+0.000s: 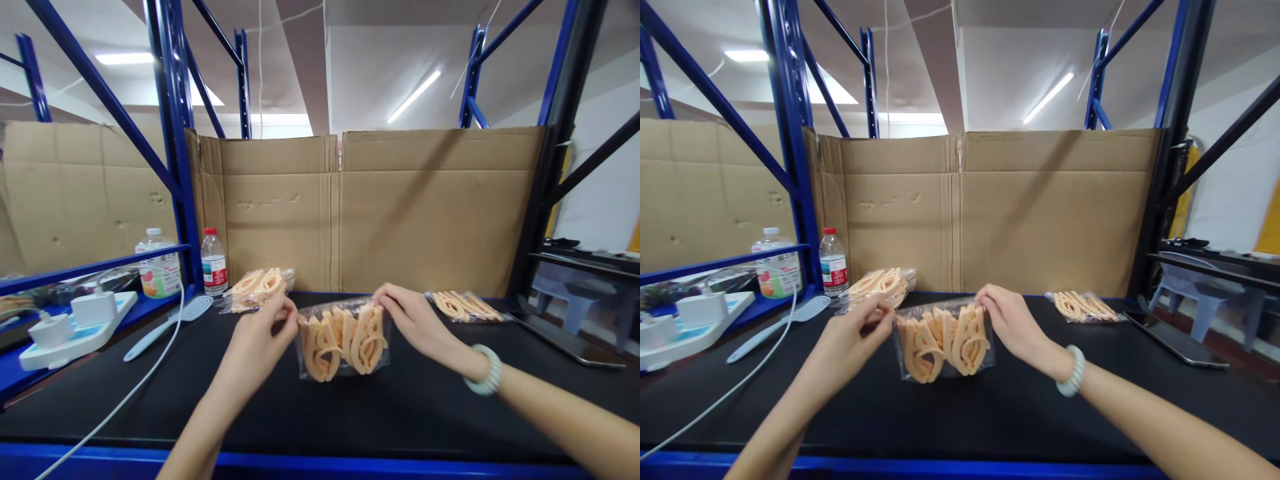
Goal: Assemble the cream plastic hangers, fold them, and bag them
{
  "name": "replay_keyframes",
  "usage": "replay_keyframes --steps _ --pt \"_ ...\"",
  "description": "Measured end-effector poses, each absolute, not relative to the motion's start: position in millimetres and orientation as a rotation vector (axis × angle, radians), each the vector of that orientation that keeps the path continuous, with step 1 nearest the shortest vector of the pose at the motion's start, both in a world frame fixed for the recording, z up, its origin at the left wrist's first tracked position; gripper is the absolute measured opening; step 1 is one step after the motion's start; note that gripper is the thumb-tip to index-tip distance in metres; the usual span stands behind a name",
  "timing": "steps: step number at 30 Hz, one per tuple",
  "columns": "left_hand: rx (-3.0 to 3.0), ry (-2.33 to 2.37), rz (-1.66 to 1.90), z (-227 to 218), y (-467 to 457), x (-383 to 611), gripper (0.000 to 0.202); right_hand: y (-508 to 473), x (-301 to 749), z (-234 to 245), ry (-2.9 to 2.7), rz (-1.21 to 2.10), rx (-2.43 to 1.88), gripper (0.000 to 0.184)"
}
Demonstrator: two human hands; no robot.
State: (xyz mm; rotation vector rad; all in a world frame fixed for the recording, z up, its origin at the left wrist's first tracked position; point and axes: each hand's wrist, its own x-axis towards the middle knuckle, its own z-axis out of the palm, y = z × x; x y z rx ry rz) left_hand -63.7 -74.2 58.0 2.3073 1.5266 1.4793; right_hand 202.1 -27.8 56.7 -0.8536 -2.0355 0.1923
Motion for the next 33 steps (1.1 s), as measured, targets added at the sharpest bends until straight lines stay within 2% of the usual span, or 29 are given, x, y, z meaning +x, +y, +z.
replay_keyframes --steps 4,7,10,17,21,26,33 --pt "1.831 1.508 1.574 77.4 -27.3 -94.6 0.006 30.1 149.7 64.7 -1.88 0.409 -0.863 0.019" --pt "1.327 1.391 1.602 68.9 1.5 -108.9 0.005 65.1 104.7 57.5 -1.6 0.805 -0.884 0.018" --pt "1.111 1.359 1.472 51.2 17.4 -113.7 0.012 86.0 71.0 45.6 -1.491 0.939 -0.924 0.018" --pt "0.928 1.137 1.352 28.3 16.2 -115.7 0.019 98.2 70.7 31.0 -1.303 1.052 -0.899 0.01" --pt "0.811 1.14 1.469 28.3 16.8 -112.8 0.014 97.1 73.8 38.7 -1.273 1.107 -0.864 0.011" --pt "0.936 1.208 1.704 54.3 31.3 -130.1 0.011 101.5 50.3 63.3 -1.273 1.109 -0.773 0.018" --pt "0.96 1.415 1.948 112.7 83.4 -181.6 0.006 142.4 -18.6 101.6 -1.443 1.067 -0.682 0.012"
